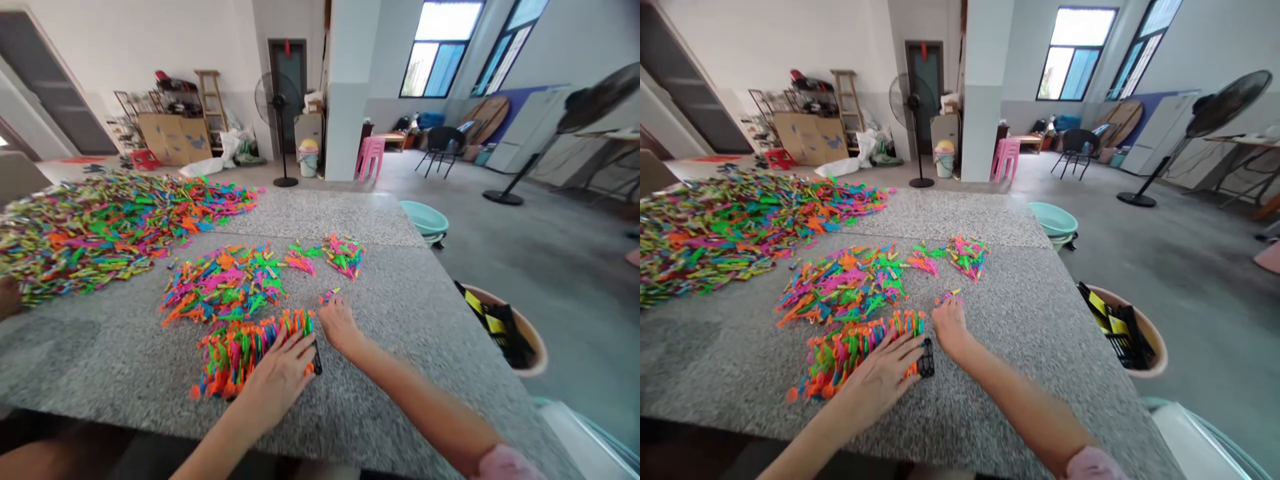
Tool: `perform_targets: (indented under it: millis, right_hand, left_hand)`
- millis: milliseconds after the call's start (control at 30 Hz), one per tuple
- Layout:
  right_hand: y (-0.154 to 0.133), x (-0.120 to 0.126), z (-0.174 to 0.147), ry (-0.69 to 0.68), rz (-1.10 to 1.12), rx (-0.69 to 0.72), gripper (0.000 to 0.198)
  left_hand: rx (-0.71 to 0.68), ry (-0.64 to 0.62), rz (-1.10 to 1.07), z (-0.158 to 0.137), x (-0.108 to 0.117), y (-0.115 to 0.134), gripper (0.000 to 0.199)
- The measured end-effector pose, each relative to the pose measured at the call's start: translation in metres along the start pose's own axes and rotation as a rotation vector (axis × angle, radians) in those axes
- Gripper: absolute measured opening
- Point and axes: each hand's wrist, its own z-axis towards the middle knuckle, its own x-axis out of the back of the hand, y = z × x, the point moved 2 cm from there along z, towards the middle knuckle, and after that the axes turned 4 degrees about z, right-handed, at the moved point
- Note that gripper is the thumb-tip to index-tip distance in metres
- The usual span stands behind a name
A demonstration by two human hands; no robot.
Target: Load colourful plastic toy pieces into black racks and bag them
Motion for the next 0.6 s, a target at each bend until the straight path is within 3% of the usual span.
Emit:
perform_targets:
  millis: [67,133,200,300,433,600]
  right_hand:
    - [0.009,-0.001,-0.022,-0.098,0.067,0.035,0.032]
    - [0.027,0.001,-0.027,-0.082,0.091,0.008,0.038]
    - [0.046,0.004,-0.02,-0.023,0.051,-0.04,0.046]
    - [0.062,0.006,-0.002,-0.032,0.057,0.034,0.045]
    - [0.069,0.007,0.0,-0.061,0.144,0.074,0.025]
    - [0.061,-0.008,-0.045,-0.008,0.274,-0.08,0.022]
  left_hand:
    - [-0.01,0.018,-0.009,0.0,-0.002,-0.002,0.027]
    - [-0.026,0.026,-0.004,-0.001,-0.004,-0.003,0.027]
    - [-0.039,0.022,0.014,0.0,-0.003,-0.004,0.027]
    - [-0.038,-0.001,0.037,0.001,0.001,-0.004,0.026]
    - [-0.042,-0.019,0.021,0.002,0.005,-0.006,0.028]
    - [-0.028,-0.044,-0.018,0.002,0.001,-0.011,0.033]
